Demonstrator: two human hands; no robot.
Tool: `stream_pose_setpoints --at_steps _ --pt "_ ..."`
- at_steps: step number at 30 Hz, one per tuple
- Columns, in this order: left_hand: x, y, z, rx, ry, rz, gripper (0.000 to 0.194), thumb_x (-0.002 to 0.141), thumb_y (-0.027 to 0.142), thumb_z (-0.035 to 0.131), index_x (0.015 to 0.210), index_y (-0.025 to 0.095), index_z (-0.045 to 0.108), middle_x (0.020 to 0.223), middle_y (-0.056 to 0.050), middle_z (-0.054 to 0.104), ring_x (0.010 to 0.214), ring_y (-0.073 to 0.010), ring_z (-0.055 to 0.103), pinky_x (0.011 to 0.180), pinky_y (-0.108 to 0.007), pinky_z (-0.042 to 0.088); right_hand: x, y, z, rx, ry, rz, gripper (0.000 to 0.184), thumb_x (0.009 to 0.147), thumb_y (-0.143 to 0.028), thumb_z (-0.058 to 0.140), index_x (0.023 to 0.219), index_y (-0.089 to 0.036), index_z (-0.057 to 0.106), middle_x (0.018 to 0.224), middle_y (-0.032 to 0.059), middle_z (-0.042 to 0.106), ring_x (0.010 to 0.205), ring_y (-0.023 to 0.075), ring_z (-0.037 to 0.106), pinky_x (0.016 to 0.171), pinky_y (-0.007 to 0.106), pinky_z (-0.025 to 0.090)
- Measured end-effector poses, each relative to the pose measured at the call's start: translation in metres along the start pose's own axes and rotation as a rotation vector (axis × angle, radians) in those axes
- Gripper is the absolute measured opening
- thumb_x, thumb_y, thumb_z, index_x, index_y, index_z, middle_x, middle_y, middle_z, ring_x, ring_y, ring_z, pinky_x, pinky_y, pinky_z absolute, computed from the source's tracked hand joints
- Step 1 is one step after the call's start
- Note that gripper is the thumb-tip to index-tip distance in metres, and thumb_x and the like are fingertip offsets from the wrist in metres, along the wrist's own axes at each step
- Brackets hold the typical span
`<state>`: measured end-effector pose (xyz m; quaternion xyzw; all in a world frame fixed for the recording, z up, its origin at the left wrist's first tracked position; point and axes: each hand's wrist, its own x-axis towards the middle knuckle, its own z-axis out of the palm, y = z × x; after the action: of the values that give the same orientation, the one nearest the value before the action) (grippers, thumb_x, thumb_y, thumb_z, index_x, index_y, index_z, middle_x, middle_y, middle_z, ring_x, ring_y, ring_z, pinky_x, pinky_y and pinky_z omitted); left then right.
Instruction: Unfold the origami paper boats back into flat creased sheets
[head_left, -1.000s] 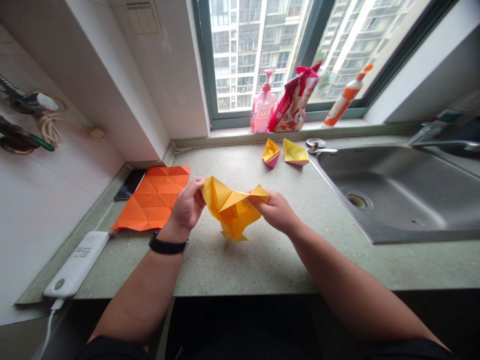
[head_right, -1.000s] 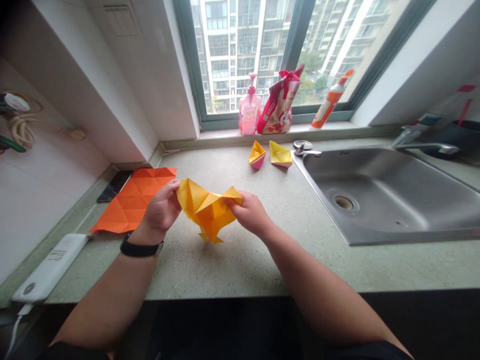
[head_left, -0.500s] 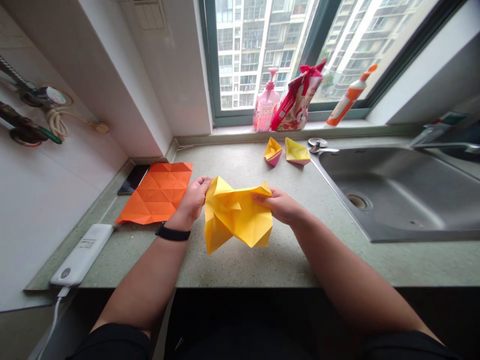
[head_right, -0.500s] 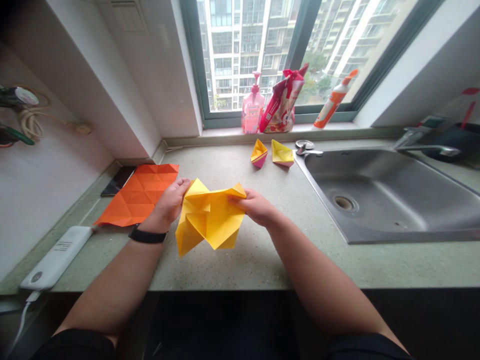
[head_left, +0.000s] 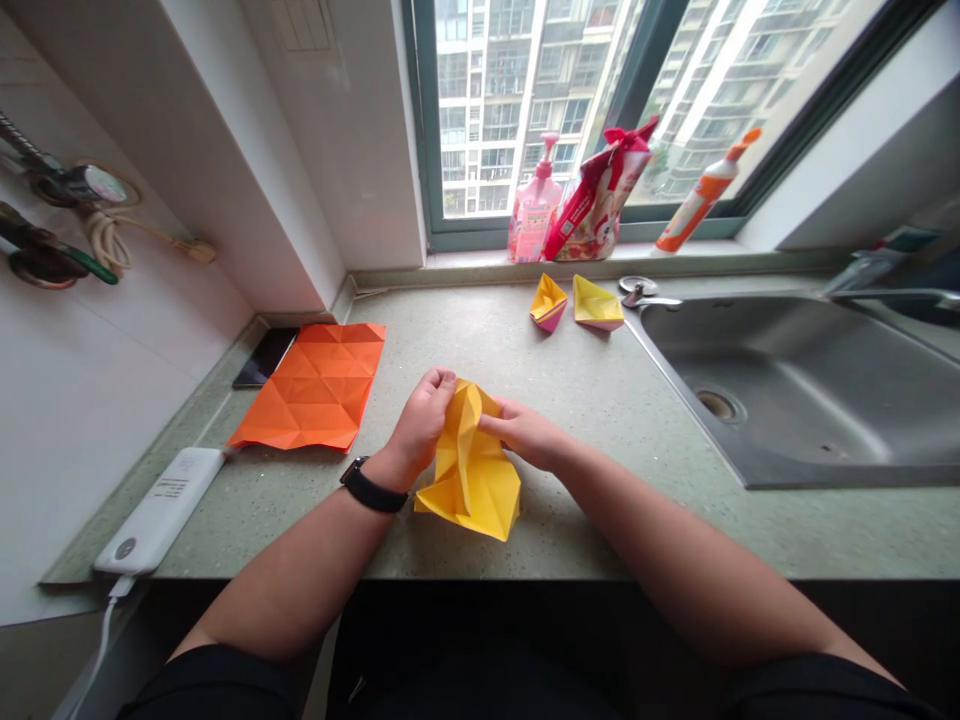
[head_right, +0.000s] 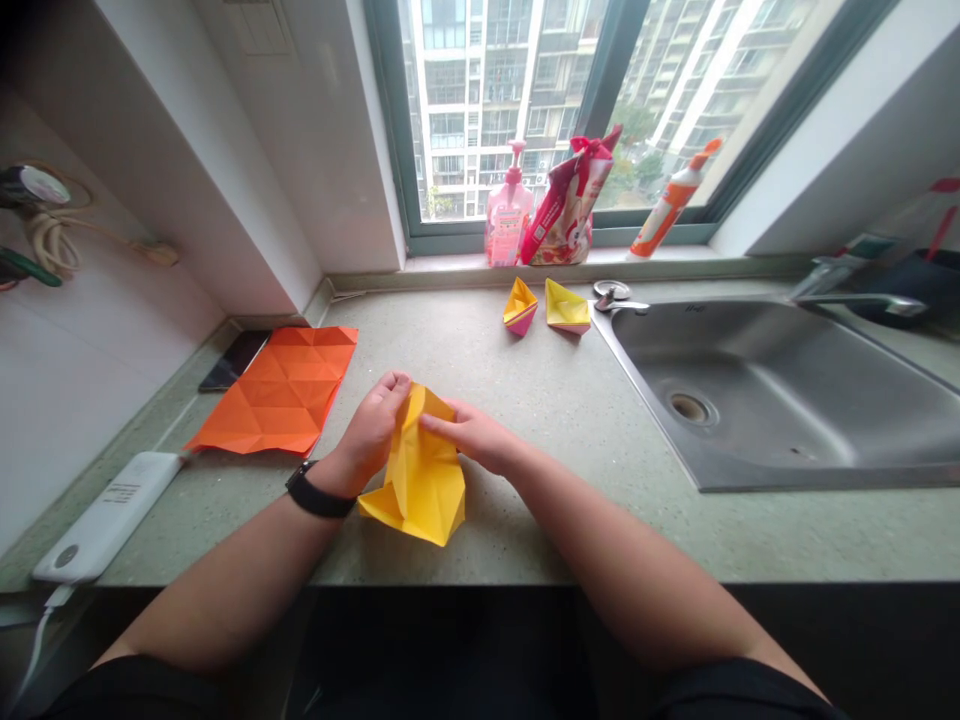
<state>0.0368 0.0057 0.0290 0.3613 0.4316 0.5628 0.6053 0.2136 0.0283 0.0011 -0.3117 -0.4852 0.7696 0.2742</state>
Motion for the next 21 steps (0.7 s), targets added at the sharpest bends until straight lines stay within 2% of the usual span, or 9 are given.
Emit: stream_pose_setpoints --at_steps 4,7,11,13,16,18,21 --pt "-0.010 -0.004 0.003 0.059 -0.044 0.049 0.044 0.096 0.062 0.075 0.104 0.020 0.066 0.089 -0.001 0.068 0.073 -0.0137 0.064 0.066 -0.025 0.053 0.005 0.006 0.008 -0.037 0.037 -0.071 0.054 0.079 -0.058 0.092 0.116 -0.026 0.068 0.109 0.0040 0.079 0.097 0.0214 0.075 0.086 0.034 0.061" --pt "-0.014 -0.006 0.003 0.069 -0.106 0.091 0.053 0.096 0.070 0.071 0.112 0.019 0.068 0.101 -0.006 0.073 0.084 -0.0179 0.070 0.074 -0.029 0.057 0.004 0.004 0.008 -0.042 0.080 -0.103 0.062 0.078 -0.066 0.090 0.120 -0.027 0.068 0.105 0.0034 0.078 0.092 0.0206 0.074 0.082 0.033 0.059" --pt "-0.015 -0.009 0.004 0.109 -0.143 0.137 0.050 0.097 0.068 0.071 0.112 0.020 0.069 0.109 -0.007 0.073 0.090 -0.0171 0.069 0.080 -0.028 0.057 -0.001 -0.004 0.010 -0.035 0.160 -0.143 0.064 0.084 -0.080 0.074 0.119 -0.027 0.069 0.104 0.0048 0.078 0.090 0.0218 0.073 0.080 0.034 0.058" --pt "-0.014 -0.011 0.005 0.115 -0.136 0.151 0.047 0.099 0.067 0.069 0.112 0.021 0.069 0.108 -0.005 0.072 0.090 -0.0164 0.068 0.081 -0.028 0.057 -0.003 -0.008 0.012 -0.025 0.173 -0.164 0.056 0.085 -0.078 0.073 0.108 -0.027 0.068 0.106 0.0051 0.077 0.091 0.0220 0.072 0.080 0.034 0.058" --pt "-0.012 -0.014 0.006 0.089 -0.150 0.155 0.045 0.101 0.066 0.067 0.111 0.022 0.067 0.105 -0.005 0.071 0.090 -0.0167 0.068 0.082 -0.028 0.057 -0.006 -0.013 0.014 0.032 0.177 -0.223 0.051 0.080 -0.071 0.082 0.092 -0.026 0.062 0.111 0.0049 0.077 0.094 0.0219 0.072 0.081 0.033 0.058" --pt "-0.013 -0.013 0.006 0.095 -0.155 0.170 0.045 0.100 0.066 0.067 0.110 0.022 0.067 0.107 -0.005 0.070 0.090 -0.0170 0.067 0.082 -0.029 0.057 -0.006 -0.014 0.012 0.055 0.198 -0.235 0.051 0.078 -0.070 0.085 0.092 -0.027 0.062 0.106 0.0040 0.077 0.090 0.0214 0.072 0.079 0.033 0.059" --pt "-0.014 -0.009 0.004 0.170 -0.121 0.249 0.044 0.101 0.066 0.065 0.108 0.023 0.066 0.119 -0.008 0.069 0.096 -0.0187 0.067 0.085 -0.031 0.058 -0.004 -0.012 0.008 -0.005 0.216 -0.180 0.052 0.084 -0.074 0.076 0.099 -0.027 0.063 0.094 0.0037 0.076 0.084 0.0220 0.072 0.076 0.034 0.059"
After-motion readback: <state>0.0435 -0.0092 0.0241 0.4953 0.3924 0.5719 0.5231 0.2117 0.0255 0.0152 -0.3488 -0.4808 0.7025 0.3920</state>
